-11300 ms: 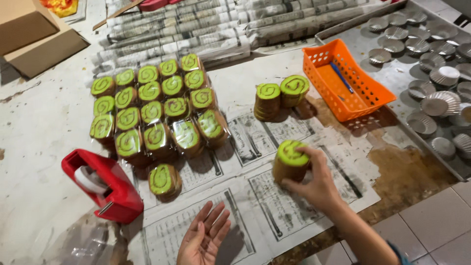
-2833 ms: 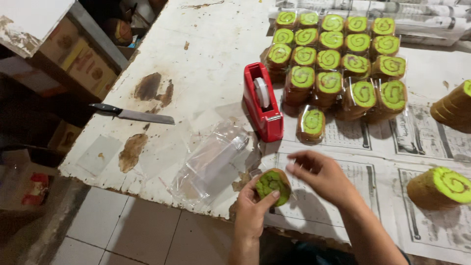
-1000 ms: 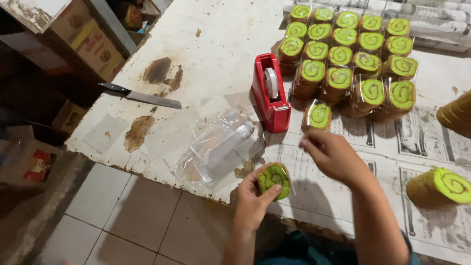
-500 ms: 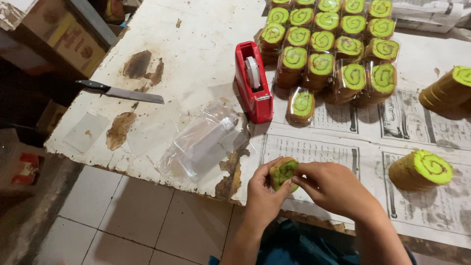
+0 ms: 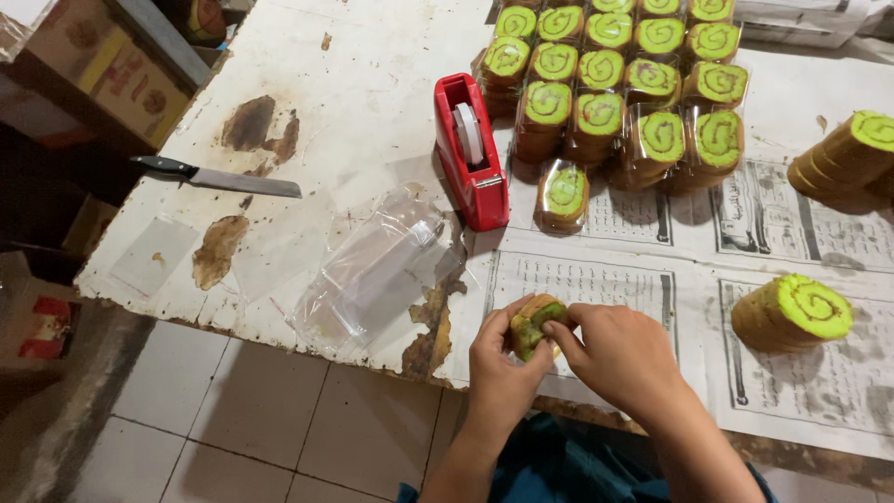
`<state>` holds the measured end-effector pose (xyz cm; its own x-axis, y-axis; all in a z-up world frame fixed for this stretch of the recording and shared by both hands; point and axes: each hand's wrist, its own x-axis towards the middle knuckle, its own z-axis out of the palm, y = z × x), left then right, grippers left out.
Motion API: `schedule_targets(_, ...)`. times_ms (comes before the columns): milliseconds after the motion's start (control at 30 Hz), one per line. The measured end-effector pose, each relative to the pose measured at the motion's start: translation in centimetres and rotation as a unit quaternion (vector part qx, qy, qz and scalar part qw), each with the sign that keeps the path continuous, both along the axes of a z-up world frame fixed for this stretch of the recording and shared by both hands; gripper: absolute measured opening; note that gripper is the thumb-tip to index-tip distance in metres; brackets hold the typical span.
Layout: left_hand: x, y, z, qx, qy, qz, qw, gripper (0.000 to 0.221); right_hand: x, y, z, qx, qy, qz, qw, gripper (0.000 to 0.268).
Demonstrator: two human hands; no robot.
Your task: The person packages green cake rolls by individually wrapping them in plastic film and securing the wrap with adhesive tape.
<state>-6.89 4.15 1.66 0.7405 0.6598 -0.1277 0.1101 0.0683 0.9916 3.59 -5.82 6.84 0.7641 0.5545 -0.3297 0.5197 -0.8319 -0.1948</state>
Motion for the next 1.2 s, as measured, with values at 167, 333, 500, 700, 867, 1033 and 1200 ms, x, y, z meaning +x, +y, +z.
schedule_targets(167,0.1,0.0,-0.5,-0.055,-0.014,-0.012,0.998,0.054,0.2,-0.1,-0.1,-0.057,-0.015,-0.004,0.998,0.052)
schedule_targets(333,-0.5,1.7,3.2,-0.233,0.072,-0.036,0.969,0.058,1.8,-0.8,2.6,-0.116,0.016,-0.029,0.993,0.08)
schedule_targets(500,-0.3,1.7,-1.5,-0.323,-0.112,-0.115,0.933,0.068,4.0,-4.1,-1.5,0.333,0.303,-0.034,0.892,0.018)
schedule_targets(700,0.4,1.2,-0.2,-0.307,-0.052,-0.13,0.941,0.046,4.2,-6.1,-4.5,0.418,0.351,-0.115,0.83,0.02)
schedule_targets(867,2.1,0.3,-2.2,-0.304,-0.035,-0.127,0.943,0.051,4.8,-7.4,-7.1,0.476,0.305,-0.158,0.81,0.019)
schedule_targets(1033,4.8,1.1,-3.2,-0.196,-0.086,-0.081,0.974,0.039,4.8,-7.8,-6.1,0.491,0.282,-0.23,0.792,0.037)
schedule_targets(1200,14.1,6.5,-4.3,0.046,-0.068,-0.039,0.996,0.051,4.6,-8.8,-6.0,0.506,0.222,-0.195,0.81,0.037)
